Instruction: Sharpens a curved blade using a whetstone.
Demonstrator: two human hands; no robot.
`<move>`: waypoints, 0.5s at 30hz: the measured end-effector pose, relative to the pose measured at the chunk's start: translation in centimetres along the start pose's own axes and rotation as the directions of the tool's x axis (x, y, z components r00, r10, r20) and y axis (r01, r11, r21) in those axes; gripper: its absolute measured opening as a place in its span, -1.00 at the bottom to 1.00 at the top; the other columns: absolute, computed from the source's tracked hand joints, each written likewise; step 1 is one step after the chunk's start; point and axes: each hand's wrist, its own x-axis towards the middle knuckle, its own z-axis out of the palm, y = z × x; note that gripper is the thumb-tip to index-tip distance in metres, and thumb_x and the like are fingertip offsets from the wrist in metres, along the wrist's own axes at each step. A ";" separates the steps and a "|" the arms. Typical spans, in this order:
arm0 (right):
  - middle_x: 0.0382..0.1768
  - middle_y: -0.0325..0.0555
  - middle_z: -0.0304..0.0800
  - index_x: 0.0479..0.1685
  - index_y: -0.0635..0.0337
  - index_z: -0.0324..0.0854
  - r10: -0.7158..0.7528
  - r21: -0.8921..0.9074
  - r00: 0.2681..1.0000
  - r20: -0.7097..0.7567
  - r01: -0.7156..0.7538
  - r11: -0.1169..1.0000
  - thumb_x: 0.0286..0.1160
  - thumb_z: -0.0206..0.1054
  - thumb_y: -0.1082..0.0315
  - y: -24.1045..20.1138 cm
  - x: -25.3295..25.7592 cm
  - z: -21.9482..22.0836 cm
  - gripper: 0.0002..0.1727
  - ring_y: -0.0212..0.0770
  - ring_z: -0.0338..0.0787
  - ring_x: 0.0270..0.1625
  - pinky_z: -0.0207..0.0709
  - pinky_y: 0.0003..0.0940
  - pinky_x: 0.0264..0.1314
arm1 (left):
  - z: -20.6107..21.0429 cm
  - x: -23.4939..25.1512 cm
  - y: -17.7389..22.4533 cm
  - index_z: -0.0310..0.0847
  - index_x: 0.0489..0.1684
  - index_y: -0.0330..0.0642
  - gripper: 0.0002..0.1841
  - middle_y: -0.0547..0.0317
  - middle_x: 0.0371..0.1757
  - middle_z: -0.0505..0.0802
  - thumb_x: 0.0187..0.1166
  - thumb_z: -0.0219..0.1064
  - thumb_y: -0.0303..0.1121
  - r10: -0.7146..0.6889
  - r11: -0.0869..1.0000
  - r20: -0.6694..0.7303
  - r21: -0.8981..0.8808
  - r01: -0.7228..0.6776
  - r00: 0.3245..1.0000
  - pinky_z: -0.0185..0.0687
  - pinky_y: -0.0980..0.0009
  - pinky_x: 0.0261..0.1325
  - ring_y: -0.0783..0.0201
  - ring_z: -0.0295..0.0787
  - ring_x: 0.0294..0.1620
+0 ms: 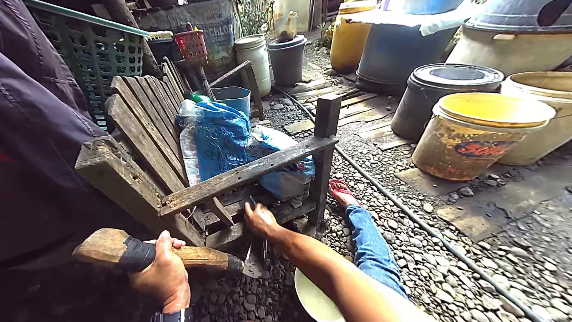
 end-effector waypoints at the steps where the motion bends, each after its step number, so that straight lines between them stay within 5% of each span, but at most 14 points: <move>1: 0.63 0.46 0.35 0.91 0.13 0.02 0.078 0.010 0.997 -0.020 -0.078 0.997 0.91 -0.10 0.12 -0.4 1.3 -0.6 -0.35 0.36 0.55 0.57 0.46 0.17 0.57 | -0.1 -0.1 0.1 0.46 -0.34 -0.19 -0.87 0.47 -0.74 0.64 0.47 0.23 -0.64 0.008 1.000 0.007 -0.002 -0.008 1.000 0.73 0.55 -0.58 0.51 0.66 -0.76; 3: 0.64 0.46 0.34 0.92 0.12 -0.01 0.091 0.007 0.996 -0.015 -0.091 0.996 0.91 -0.11 0.11 -0.7 1.3 -0.4 -0.35 0.35 0.53 0.59 0.44 0.15 0.58 | -0.3 0.2 0.0 0.46 -0.35 -0.19 -0.87 0.46 -0.74 0.64 0.47 0.24 -0.65 0.009 1.000 0.000 -0.004 -0.009 1.000 0.72 0.55 -0.59 0.50 0.66 -0.77; 8: 0.54 0.57 0.39 0.93 0.04 -0.01 -0.190 -0.092 0.970 0.148 0.205 0.974 0.90 -0.09 0.11 1.2 -4.2 2.0 -0.35 0.49 0.52 0.53 0.46 0.31 0.47 | -0.1 1.2 -0.9 0.45 -0.31 -0.22 -0.88 0.44 -0.76 0.61 0.51 0.24 -0.64 -0.038 0.999 -0.027 0.004 0.038 0.999 0.71 0.54 -0.60 0.49 0.63 -0.79; 13: 0.64 0.49 0.33 0.89 0.15 0.04 0.041 -0.007 0.999 0.014 -0.040 0.999 0.91 -0.09 0.10 -0.4 1.0 -0.4 -0.35 0.37 0.52 0.60 0.42 0.18 0.60 | -0.1 0.2 0.0 0.46 -0.35 -0.18 -0.85 0.47 -0.74 0.63 0.48 0.23 -0.66 -0.009 1.000 -0.018 0.005 0.009 1.000 0.71 0.56 -0.60 0.51 0.64 -0.77; 15: 0.62 0.50 0.35 0.90 0.16 0.03 0.026 0.004 1.000 0.004 -0.026 1.000 0.90 -0.09 0.12 -0.5 0.4 -0.4 -0.35 0.38 0.53 0.59 0.43 0.18 0.59 | 0.0 0.2 0.2 0.45 -0.33 -0.20 -0.86 0.47 -0.75 0.63 0.47 0.22 -0.66 0.001 1.000 -0.015 -0.002 -0.001 1.000 0.71 0.56 -0.60 0.51 0.64 -0.77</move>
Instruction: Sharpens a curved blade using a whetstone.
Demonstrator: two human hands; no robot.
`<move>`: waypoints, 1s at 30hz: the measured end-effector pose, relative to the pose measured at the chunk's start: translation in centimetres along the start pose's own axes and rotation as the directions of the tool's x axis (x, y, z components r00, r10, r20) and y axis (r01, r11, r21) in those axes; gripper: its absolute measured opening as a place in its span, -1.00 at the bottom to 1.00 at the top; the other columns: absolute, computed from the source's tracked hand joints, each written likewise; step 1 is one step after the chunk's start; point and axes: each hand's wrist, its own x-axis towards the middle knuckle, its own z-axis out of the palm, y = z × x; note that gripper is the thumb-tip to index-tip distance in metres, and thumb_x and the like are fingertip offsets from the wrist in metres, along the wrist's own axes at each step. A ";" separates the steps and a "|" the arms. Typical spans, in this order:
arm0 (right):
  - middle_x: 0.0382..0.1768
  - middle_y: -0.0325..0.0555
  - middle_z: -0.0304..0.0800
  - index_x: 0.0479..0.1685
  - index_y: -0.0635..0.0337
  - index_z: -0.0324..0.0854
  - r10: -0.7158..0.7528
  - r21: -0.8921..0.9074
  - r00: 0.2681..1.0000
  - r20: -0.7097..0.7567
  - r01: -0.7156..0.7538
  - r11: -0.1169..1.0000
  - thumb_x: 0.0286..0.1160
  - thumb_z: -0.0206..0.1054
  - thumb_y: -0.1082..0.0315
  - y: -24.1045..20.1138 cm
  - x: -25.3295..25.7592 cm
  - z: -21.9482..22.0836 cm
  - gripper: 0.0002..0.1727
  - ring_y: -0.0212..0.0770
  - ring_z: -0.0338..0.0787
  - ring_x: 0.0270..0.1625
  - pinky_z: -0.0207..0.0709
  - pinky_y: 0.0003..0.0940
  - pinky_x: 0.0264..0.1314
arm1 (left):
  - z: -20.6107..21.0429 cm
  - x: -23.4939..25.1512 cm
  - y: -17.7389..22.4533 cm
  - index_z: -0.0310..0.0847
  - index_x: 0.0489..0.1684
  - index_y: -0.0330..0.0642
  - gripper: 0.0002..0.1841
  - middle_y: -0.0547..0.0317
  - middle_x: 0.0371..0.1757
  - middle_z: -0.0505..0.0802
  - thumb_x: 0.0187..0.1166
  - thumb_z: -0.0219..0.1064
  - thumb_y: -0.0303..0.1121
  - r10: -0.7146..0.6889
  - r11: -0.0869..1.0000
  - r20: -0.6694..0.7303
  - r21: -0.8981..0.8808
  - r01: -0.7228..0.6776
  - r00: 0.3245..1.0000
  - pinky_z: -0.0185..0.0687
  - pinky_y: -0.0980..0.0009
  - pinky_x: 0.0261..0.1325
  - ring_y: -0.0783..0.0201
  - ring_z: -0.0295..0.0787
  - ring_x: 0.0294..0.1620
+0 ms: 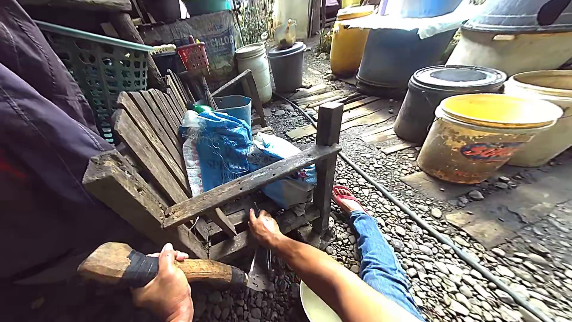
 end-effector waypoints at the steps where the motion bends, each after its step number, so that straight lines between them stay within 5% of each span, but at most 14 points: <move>1: 0.59 0.54 0.37 0.90 0.16 0.03 -0.058 -0.016 0.998 0.019 0.058 0.998 0.89 -0.07 0.14 0.5 -1.4 0.5 -0.35 0.42 0.53 0.57 0.45 0.23 0.56 | 0.1 0.1 -0.2 0.46 -0.33 -0.19 -0.87 0.47 -0.75 0.62 0.47 0.23 -0.65 -0.002 1.000 0.001 -0.004 0.002 1.000 0.70 0.56 -0.61 0.52 0.64 -0.78; 5: 0.54 0.58 0.39 0.93 0.03 -0.03 -0.207 -0.111 0.968 0.140 0.223 0.969 0.90 -0.08 0.12 2.1 -4.4 2.3 -0.34 0.49 0.52 0.53 0.47 0.32 0.46 | 0.4 0.5 -0.7 0.44 -0.33 -0.20 -0.87 0.47 -0.76 0.60 0.47 0.25 -0.65 -0.009 1.000 -0.004 -0.019 0.009 1.000 0.69 0.56 -0.63 0.51 0.63 -0.79; 11: 0.65 0.45 0.33 0.90 0.13 0.03 0.028 -0.027 1.000 0.011 -0.027 0.999 0.91 -0.11 0.09 -0.4 0.8 0.0 -0.35 0.35 0.50 0.62 0.41 0.16 0.60 | -0.2 -0.1 -0.1 0.46 -0.36 -0.17 -0.87 0.48 -0.74 0.64 0.45 0.23 -0.63 0.023 1.000 0.020 -0.012 -0.023 1.000 0.72 0.56 -0.59 0.51 0.66 -0.76; 17: 0.50 0.57 0.43 0.92 0.02 0.02 -0.227 -0.112 0.968 0.110 0.239 0.964 0.90 -0.09 0.09 2.7 -4.2 2.7 -0.35 0.49 0.54 0.50 0.49 0.31 0.42 | 0.0 0.8 -1.1 0.46 -0.30 -0.23 -0.89 0.44 -0.75 0.61 0.47 0.24 -0.64 -0.014 1.000 -0.001 -0.002 0.014 1.000 0.72 0.53 -0.62 0.48 0.64 -0.79; 23: 0.64 0.48 0.33 0.91 0.09 0.03 0.035 0.025 0.999 -0.017 -0.035 0.999 0.91 -0.10 0.08 0.8 1.0 -0.3 -0.35 0.37 0.54 0.58 0.44 0.18 0.57 | 0.0 0.2 -0.1 0.44 -0.33 -0.16 -0.85 0.49 -0.74 0.62 0.45 0.21 -0.65 0.010 1.000 0.016 -0.016 -0.010 1.000 0.72 0.55 -0.60 0.51 0.65 -0.77; 27: 0.52 0.58 0.42 0.92 0.07 0.03 -0.209 -0.061 0.974 0.092 0.215 0.975 0.90 -0.07 0.14 2.3 -3.8 2.1 -0.36 0.50 0.55 0.51 0.49 0.33 0.44 | 0.3 0.5 -0.6 0.45 -0.35 -0.17 -0.85 0.48 -0.75 0.61 0.45 0.24 -0.66 0.009 1.000 0.006 -0.018 -0.009 1.000 0.71 0.56 -0.62 0.51 0.63 -0.79; 30: 0.53 0.57 0.42 0.92 0.03 0.03 -0.233 -0.083 0.968 0.094 0.241 0.967 0.90 -0.07 0.11 2.3 -3.3 2.4 -0.36 0.50 0.55 0.51 0.49 0.32 0.43 | 0.4 0.4 -0.5 0.45 -0.36 -0.17 -0.85 0.48 -0.76 0.62 0.45 0.23 -0.65 0.018 1.000 0.017 -0.017 -0.017 1.000 0.72 0.56 -0.61 0.52 0.65 -0.78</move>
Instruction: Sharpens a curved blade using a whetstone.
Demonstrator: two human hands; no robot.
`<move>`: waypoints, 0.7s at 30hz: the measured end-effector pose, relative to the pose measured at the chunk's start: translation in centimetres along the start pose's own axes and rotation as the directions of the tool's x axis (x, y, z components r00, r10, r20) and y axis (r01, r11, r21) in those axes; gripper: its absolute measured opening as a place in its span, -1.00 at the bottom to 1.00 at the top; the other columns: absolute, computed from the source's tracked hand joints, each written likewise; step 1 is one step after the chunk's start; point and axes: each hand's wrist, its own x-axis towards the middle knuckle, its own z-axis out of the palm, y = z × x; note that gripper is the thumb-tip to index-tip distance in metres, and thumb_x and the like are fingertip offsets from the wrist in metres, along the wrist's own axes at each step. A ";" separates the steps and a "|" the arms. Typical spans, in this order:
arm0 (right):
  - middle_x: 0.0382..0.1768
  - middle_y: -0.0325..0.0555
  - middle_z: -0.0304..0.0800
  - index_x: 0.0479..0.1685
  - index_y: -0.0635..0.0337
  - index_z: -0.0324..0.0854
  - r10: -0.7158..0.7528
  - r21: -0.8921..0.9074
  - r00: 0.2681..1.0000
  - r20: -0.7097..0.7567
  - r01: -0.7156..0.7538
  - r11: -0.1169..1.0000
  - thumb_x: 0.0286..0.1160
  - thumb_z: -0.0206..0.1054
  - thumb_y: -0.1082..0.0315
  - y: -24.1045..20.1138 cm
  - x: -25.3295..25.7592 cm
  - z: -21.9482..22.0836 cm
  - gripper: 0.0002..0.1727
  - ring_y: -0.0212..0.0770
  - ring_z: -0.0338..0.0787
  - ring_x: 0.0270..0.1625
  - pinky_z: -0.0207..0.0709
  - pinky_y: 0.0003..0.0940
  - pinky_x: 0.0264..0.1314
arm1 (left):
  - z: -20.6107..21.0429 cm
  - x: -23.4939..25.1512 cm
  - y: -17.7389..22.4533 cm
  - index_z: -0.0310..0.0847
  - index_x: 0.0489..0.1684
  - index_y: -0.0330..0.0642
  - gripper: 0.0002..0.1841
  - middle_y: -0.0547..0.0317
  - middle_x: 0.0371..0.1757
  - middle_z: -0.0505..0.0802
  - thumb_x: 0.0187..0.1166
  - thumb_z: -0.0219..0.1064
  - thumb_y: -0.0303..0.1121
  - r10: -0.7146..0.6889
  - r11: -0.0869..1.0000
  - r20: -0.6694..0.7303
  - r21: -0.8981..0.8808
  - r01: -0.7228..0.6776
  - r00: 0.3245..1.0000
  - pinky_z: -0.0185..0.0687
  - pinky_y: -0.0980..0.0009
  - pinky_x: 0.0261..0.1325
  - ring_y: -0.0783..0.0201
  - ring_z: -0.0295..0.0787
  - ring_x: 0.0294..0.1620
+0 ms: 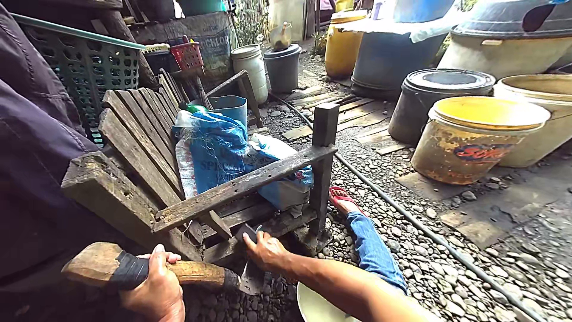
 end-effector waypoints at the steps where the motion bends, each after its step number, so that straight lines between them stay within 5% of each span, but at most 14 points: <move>1: 0.54 0.57 0.41 0.91 0.07 0.05 0.044 0.029 0.998 -0.037 -0.043 0.999 0.89 -0.06 0.11 -0.1 1.1 -0.6 -0.35 0.49 0.55 0.52 0.48 0.30 0.47 | 0.0 -0.2 0.2 0.45 -0.37 -0.16 -0.85 0.49 -0.76 0.63 0.44 0.22 -0.65 0.008 1.000 0.007 0.000 -0.008 1.000 0.72 0.56 -0.61 0.51 0.65 -0.77; 5: 0.65 0.46 0.32 0.91 0.09 0.01 0.242 0.094 0.969 -0.053 -0.237 0.967 0.91 -0.12 0.08 -1.4 4.0 -2.8 -0.35 0.35 0.50 0.61 0.42 0.17 0.59 | -0.2 -0.7 0.8 0.45 -0.36 -0.14 -0.84 0.52 -0.74 0.64 0.43 0.23 -0.64 0.033 0.999 0.015 -0.002 -0.033 0.999 0.72 0.57 -0.59 0.53 0.66 -0.76; 11: 0.53 0.58 0.41 0.94 -0.01 -0.02 0.008 -0.035 0.999 0.036 -0.007 0.999 0.89 -0.08 0.10 -0.3 -1.2 0.1 -0.34 0.52 0.56 0.48 0.51 0.35 0.39 | -0.5 0.3 -0.7 0.46 -0.33 -0.19 -0.88 0.48 -0.74 0.64 0.46 0.25 -0.63 0.004 1.000 0.009 0.007 -0.004 1.000 0.73 0.55 -0.59 0.52 0.66 -0.76; 16: 0.63 0.48 0.35 0.92 0.06 0.01 0.280 0.051 0.956 -0.089 -0.276 0.960 0.91 -0.13 0.06 -0.1 4.7 -3.5 -0.35 0.39 0.59 0.52 0.47 0.20 0.52 | -0.8 -0.2 -0.1 0.44 -0.33 -0.16 -0.86 0.49 -0.73 0.67 0.46 0.23 -0.64 0.021 1.000 0.027 -0.009 -0.021 0.999 0.74 0.53 -0.58 0.50 0.68 -0.74; 21: 0.56 0.58 0.37 0.95 0.02 -0.07 0.039 -0.108 0.997 0.072 -0.031 0.994 0.90 -0.09 0.09 -0.1 -0.9 -0.5 -0.33 0.51 0.55 0.50 0.49 0.31 0.43 | -0.5 0.5 -1.0 0.43 -0.34 -0.19 -0.85 0.46 -0.75 0.64 0.46 0.25 -0.66 -0.011 1.000 -0.012 -0.024 0.011 1.000 0.73 0.55 -0.60 0.50 0.66 -0.77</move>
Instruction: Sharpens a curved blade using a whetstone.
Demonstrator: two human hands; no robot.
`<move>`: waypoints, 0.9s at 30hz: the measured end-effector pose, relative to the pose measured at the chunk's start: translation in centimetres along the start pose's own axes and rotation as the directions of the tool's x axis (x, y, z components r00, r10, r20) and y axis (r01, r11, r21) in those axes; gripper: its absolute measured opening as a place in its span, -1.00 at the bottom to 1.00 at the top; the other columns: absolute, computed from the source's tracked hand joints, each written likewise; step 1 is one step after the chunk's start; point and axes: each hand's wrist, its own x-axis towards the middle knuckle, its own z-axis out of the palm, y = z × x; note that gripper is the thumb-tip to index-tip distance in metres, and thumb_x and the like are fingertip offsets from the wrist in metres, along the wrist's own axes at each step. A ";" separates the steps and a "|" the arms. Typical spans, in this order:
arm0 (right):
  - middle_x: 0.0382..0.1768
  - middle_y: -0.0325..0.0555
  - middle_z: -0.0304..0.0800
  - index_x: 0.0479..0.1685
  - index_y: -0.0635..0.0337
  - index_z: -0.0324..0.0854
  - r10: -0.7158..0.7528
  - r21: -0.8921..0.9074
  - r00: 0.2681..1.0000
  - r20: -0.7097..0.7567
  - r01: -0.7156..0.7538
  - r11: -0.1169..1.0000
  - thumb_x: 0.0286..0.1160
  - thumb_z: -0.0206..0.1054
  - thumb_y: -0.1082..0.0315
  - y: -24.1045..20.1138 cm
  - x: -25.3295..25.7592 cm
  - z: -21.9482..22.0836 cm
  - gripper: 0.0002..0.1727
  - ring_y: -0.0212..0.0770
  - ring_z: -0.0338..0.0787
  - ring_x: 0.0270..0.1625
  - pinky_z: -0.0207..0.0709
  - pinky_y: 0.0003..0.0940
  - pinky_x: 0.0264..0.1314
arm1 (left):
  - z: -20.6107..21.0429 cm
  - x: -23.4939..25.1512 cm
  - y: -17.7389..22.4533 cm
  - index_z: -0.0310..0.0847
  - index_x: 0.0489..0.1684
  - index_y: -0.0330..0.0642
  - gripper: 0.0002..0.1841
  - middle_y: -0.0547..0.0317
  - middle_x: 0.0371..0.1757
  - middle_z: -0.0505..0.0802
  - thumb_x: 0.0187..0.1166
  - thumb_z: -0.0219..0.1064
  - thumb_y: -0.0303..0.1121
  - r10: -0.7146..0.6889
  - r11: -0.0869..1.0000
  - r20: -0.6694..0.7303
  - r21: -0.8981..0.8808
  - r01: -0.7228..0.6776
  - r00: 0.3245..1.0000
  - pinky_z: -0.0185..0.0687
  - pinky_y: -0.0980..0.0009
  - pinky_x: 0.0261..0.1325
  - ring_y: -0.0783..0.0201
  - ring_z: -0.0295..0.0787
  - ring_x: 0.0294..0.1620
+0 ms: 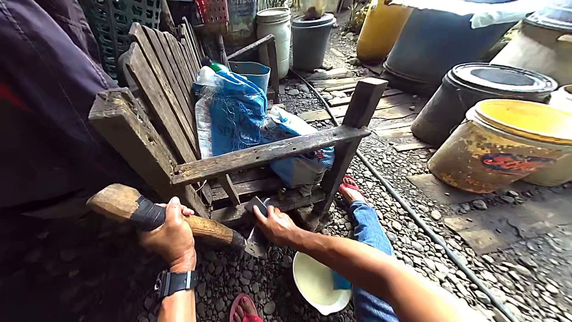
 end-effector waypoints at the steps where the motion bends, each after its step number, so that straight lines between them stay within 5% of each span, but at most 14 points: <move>1: 0.55 0.58 0.37 0.95 0.00 -0.08 -0.020 -0.022 1.000 0.016 0.021 1.000 0.91 -0.10 0.08 0.1 -0.4 0.1 -0.33 0.52 0.55 0.49 0.49 0.31 0.40 | 0.0 0.1 -0.1 0.43 -0.33 -0.18 -0.85 0.46 -0.74 0.64 0.45 0.25 -0.66 -0.005 1.000 0.002 0.000 0.005 1.000 0.73 0.54 -0.60 0.50 0.65 -0.77; 7: 0.60 0.49 0.40 0.90 0.05 0.05 0.228 0.075 0.965 -0.132 -0.219 0.973 0.90 -0.14 0.02 0.8 6.0 -3.5 -0.34 0.41 0.65 0.45 0.51 0.23 0.46 | -0.6 -0.2 -0.1 0.45 -0.36 -0.16 -0.85 0.43 -0.73 0.68 0.44 0.24 -0.65 0.017 0.999 0.029 -0.034 -0.016 0.999 0.75 0.50 -0.58 0.45 0.68 -0.75; 13: 0.58 0.57 0.35 0.95 0.00 -0.07 0.014 -0.084 1.000 -0.015 -0.016 0.996 0.90 -0.09 0.06 0.6 1.1 -1.1 -0.32 0.51 0.57 0.47 0.50 0.30 0.41 | -0.2 0.5 -0.9 0.44 -0.35 -0.17 -0.85 0.44 -0.73 0.67 0.42 0.26 -0.65 0.017 0.999 0.019 -0.040 -0.016 1.000 0.75 0.50 -0.59 0.46 0.68 -0.76; 18: 0.58 0.48 0.43 0.90 0.03 0.07 0.231 0.032 0.968 -0.098 -0.229 0.973 0.91 -0.19 0.00 1.1 6.4 -4.0 -0.35 0.40 0.65 0.45 0.49 0.23 0.46 | -0.7 0.1 -0.6 0.44 -0.37 -0.15 -0.84 0.44 -0.73 0.70 0.40 0.22 -0.65 0.052 0.997 0.046 -0.052 -0.050 0.998 0.76 0.50 -0.56 0.45 0.70 -0.74; 24: 0.54 0.57 0.40 0.94 0.00 -0.01 0.015 -0.079 0.998 -0.055 -0.019 0.997 0.89 -0.08 0.03 2.0 1.7 -1.5 -0.32 0.50 0.62 0.42 0.51 0.28 0.40 | -0.5 0.5 -1.0 0.44 -0.35 -0.17 -0.85 0.43 -0.74 0.68 0.39 0.24 -0.66 0.044 0.997 0.047 -0.070 -0.040 0.998 0.76 0.50 -0.59 0.45 0.69 -0.75; 27: 0.55 0.57 0.42 0.91 0.04 0.06 0.106 -0.011 0.990 -0.094 -0.107 0.994 0.90 -0.13 0.04 2.0 4.5 -3.3 -0.35 0.49 0.67 0.38 0.52 0.30 0.40 | -0.7 0.4 -1.1 0.44 -0.36 -0.15 -0.84 0.43 -0.75 0.69 0.39 0.23 -0.66 0.066 0.996 0.063 -0.059 -0.062 0.996 0.76 0.50 -0.59 0.45 0.69 -0.76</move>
